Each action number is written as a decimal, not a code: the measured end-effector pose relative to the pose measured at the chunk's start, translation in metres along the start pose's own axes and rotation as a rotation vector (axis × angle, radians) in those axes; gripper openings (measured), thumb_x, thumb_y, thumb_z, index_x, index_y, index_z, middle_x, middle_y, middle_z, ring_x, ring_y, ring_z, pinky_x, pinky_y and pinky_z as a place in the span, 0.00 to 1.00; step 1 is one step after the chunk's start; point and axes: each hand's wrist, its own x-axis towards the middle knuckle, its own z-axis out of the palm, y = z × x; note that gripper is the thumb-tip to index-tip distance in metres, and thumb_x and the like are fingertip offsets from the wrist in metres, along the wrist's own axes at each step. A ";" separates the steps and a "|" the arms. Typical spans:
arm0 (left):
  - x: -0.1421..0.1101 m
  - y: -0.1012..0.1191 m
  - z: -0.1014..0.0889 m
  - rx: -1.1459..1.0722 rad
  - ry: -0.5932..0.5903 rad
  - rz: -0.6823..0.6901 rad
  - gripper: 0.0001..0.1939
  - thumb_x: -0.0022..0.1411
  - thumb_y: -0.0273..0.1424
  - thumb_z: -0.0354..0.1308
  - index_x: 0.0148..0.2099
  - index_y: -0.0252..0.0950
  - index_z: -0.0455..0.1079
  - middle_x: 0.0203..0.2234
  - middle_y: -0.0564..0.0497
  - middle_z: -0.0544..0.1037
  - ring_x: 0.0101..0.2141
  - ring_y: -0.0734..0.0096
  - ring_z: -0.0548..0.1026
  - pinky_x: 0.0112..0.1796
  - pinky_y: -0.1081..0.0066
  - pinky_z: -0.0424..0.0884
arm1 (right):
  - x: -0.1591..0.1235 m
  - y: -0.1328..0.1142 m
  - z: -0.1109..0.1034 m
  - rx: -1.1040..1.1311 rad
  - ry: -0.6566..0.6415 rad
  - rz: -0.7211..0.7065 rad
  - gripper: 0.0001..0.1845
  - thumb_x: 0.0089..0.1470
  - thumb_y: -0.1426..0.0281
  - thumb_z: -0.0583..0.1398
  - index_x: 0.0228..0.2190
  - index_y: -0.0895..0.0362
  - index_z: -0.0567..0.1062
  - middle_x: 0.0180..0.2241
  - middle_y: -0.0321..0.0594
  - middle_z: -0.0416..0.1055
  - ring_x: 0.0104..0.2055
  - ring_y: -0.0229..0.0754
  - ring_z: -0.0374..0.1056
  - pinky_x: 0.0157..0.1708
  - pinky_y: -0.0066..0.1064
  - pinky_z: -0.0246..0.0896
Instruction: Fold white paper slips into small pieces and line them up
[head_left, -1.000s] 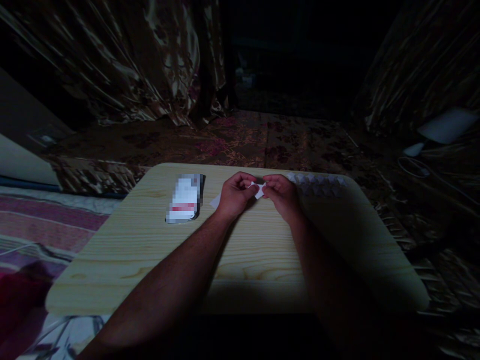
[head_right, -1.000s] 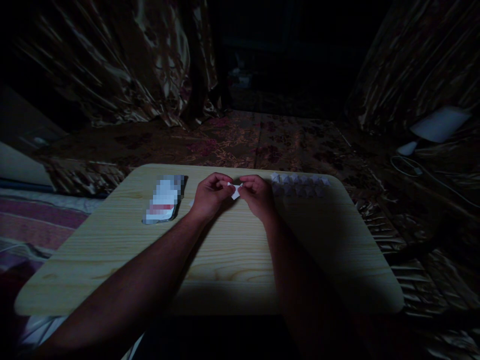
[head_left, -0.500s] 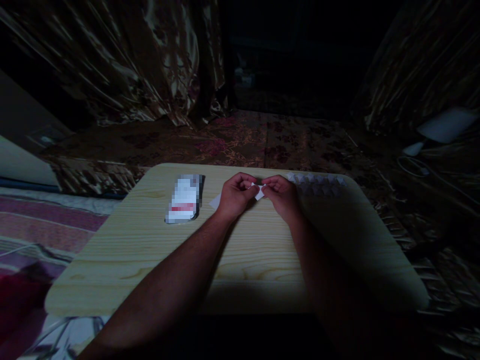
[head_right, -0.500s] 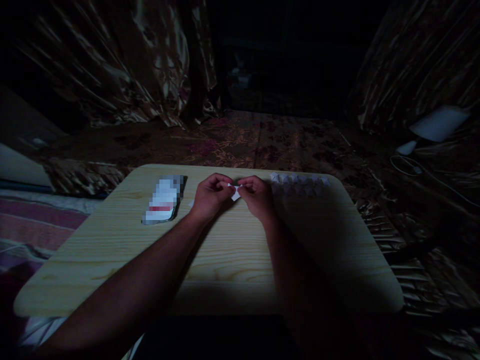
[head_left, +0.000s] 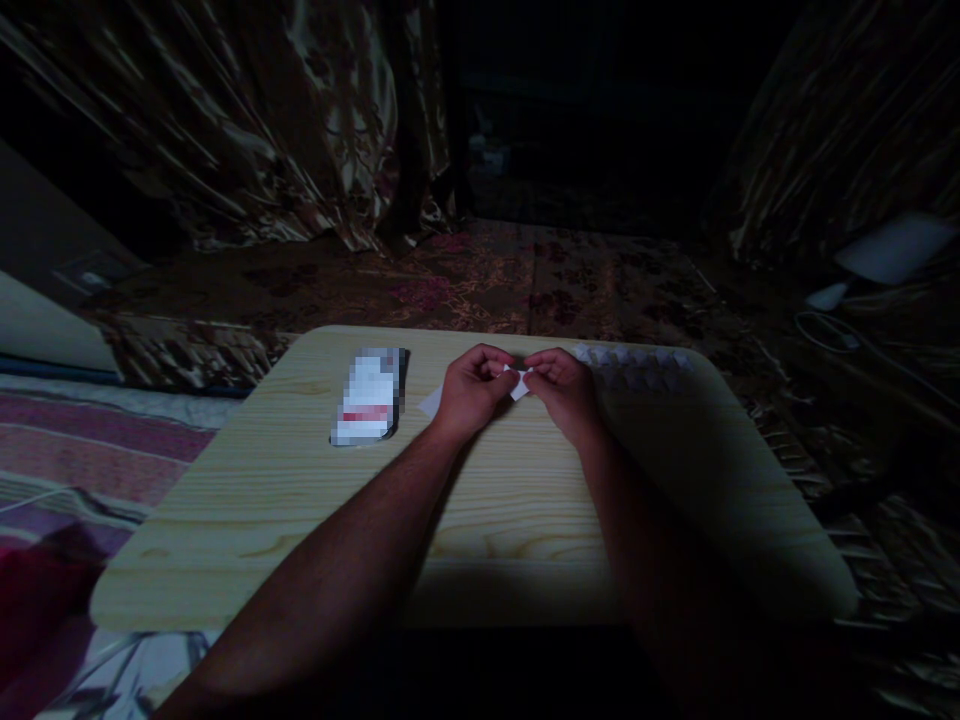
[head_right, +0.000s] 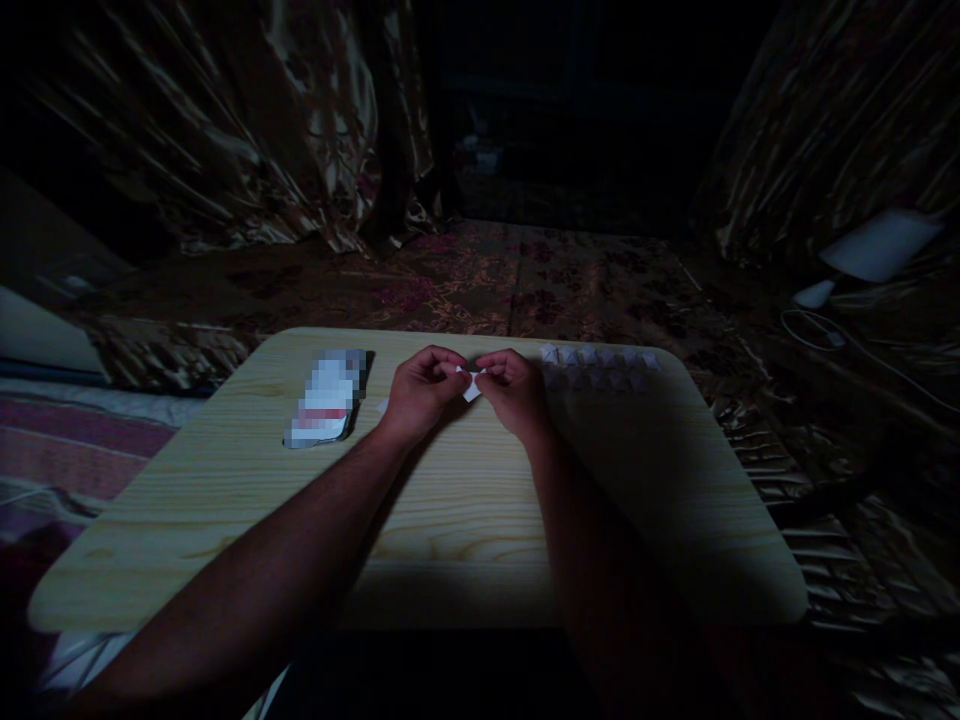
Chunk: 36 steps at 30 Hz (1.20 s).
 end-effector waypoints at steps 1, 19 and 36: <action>0.000 0.000 0.000 0.001 -0.001 0.000 0.12 0.47 0.30 0.67 0.35 0.34 0.71 0.22 0.54 0.75 0.21 0.77 0.69 0.24 0.76 0.64 | 0.000 0.000 0.000 0.000 -0.003 -0.004 0.09 0.44 0.70 0.63 0.32 0.56 0.74 0.26 0.35 0.72 0.28 0.38 0.69 0.29 0.30 0.64; 0.001 -0.002 0.000 0.025 -0.033 0.007 0.13 0.48 0.31 0.67 0.36 0.34 0.71 0.22 0.54 0.75 0.21 0.78 0.68 0.24 0.76 0.63 | 0.000 0.001 0.000 0.037 0.012 0.009 0.08 0.44 0.70 0.63 0.31 0.55 0.73 0.24 0.33 0.71 0.27 0.38 0.67 0.28 0.29 0.61; 0.001 -0.004 -0.001 -0.050 -0.103 -0.059 0.22 0.44 0.32 0.71 0.41 0.35 0.69 0.23 0.54 0.76 0.22 0.76 0.70 0.24 0.75 0.64 | 0.000 -0.003 0.000 -0.022 0.045 0.016 0.05 0.44 0.67 0.62 0.27 0.54 0.72 0.23 0.33 0.71 0.27 0.38 0.66 0.27 0.29 0.60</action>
